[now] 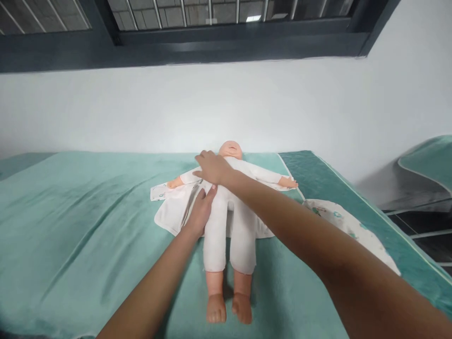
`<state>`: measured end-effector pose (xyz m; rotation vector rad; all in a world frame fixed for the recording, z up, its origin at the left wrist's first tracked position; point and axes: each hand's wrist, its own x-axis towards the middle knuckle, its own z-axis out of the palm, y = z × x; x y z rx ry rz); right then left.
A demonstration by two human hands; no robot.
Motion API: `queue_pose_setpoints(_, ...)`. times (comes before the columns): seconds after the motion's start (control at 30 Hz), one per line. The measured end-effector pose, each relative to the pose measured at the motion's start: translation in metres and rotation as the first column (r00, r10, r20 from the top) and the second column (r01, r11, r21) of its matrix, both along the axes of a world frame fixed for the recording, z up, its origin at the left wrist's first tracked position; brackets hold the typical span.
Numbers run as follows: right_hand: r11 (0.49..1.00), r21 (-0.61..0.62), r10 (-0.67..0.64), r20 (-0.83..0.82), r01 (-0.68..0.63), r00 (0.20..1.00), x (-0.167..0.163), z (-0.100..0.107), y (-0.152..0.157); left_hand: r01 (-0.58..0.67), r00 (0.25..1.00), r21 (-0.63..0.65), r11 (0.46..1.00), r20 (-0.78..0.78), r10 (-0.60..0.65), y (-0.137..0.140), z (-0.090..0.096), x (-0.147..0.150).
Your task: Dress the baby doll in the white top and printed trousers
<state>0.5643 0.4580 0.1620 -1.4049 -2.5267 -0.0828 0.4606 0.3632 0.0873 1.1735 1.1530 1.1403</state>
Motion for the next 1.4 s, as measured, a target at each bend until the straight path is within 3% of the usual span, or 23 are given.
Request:
queue_pose_setpoints(0.1, 0.989, -0.125, 0.097, 0.163, -0.076, 0.982, -0.036, -0.012, 0.01, -0.054, 0.966, 0.109, 0.993, -0.245, 0.079, 0.01, -0.007, -0.003)
queue_pose_setpoints(0.23, 0.973, -0.206, 0.155, 0.224, -0.108, 0.962, -0.057, -0.024, 0.026, -0.057, 0.893, 0.245, 0.968, -0.42, 0.159, 0.016, -0.01, -0.01)
queue_pose_setpoints(0.33, 0.974, -0.205, 0.141, 0.202, -0.099, 0.969, -0.054, -0.026, 0.031, 0.032, 0.762, 0.39, 0.92, -0.605, 0.23, 0.022, -0.012, -0.019)
queue_pose_setpoints(0.47, 0.982, -0.169, 0.083, -0.023, -0.086, 0.996, -0.035, -0.022, 0.029, 0.207, 0.484, 0.544, 0.813, -0.779, 0.398, 0.038, -0.014, -0.043)
queue_pose_setpoints(0.57, 0.976, -0.167, 0.091, -0.272, -0.14, 0.958, -0.023, -0.02, 0.025, 0.114, 0.409, 0.522, 0.846, -0.8, 0.438, 0.053, -0.019, -0.062)
queue_pose_setpoints(0.6, 0.973, -0.164, 0.108, -0.301, -0.163, 0.947, -0.02, -0.02, 0.023, 0.051, 0.436, 0.498, 0.866, -0.791, 0.429, 0.058, -0.021, -0.068)
queue_pose_setpoints(0.67, 0.967, -0.165, 0.139, -0.296, -0.194, 0.945, -0.019, -0.021, 0.02, -0.102, 0.574, 0.442, 0.891, -0.705, 0.416, 0.067, -0.024, -0.077)
queue_pose_setpoints(0.77, 0.964, -0.18, 0.156, -0.2, -0.193, 0.967, -0.023, -0.021, 0.014, -0.289, 0.748, 0.369, 0.884, -0.49, 0.448, 0.074, -0.027, -0.087)
queue_pose_setpoints(0.9, 0.974, -0.172, 0.136, -0.065, -0.146, 0.989, -0.027, -0.019, 0.008, -0.388, 0.896, 0.246, 0.888, -0.124, 0.426, 0.076, -0.029, -0.097)
queue_pose_setpoints(0.97, 0.98, -0.152, 0.125, -0.027, -0.127, 0.992, -0.027, -0.018, 0.007, -0.394, 0.919, 0.164, 0.904, 0.079, 0.386, 0.076, -0.029, -0.099)
queue_pose_setpoints(1.07, 0.986, -0.126, 0.11, 0.018, -0.107, 0.994, -0.027, -0.019, 0.006, -0.414, 0.885, 0.092, 0.905, 0.271, 0.378, 0.076, -0.027, -0.1)
queue_pose_setpoints(1.13, 0.99, -0.103, 0.106, 0.067, -0.099, 0.992, -0.028, -0.022, 0.008, -0.446, 0.873, 0.104, 0.889, 0.269, 0.407, 0.073, -0.025, -0.099)
queue_pose_setpoints(1.27, 0.994, -0.066, 0.091, 0.151, -0.082, 0.984, -0.032, -0.028, 0.012, -0.468, 0.872, 0.279, 0.839, -0.008, 0.489, 0.06, -0.019, -0.091)
queue_pose_setpoints(1.4, 0.997, -0.046, 0.063, 0.187, -0.056, 0.98, -0.038, -0.032, 0.014, -0.332, 0.915, 0.345, 0.878, -0.107, 0.389, 0.05, -0.014, -0.081)
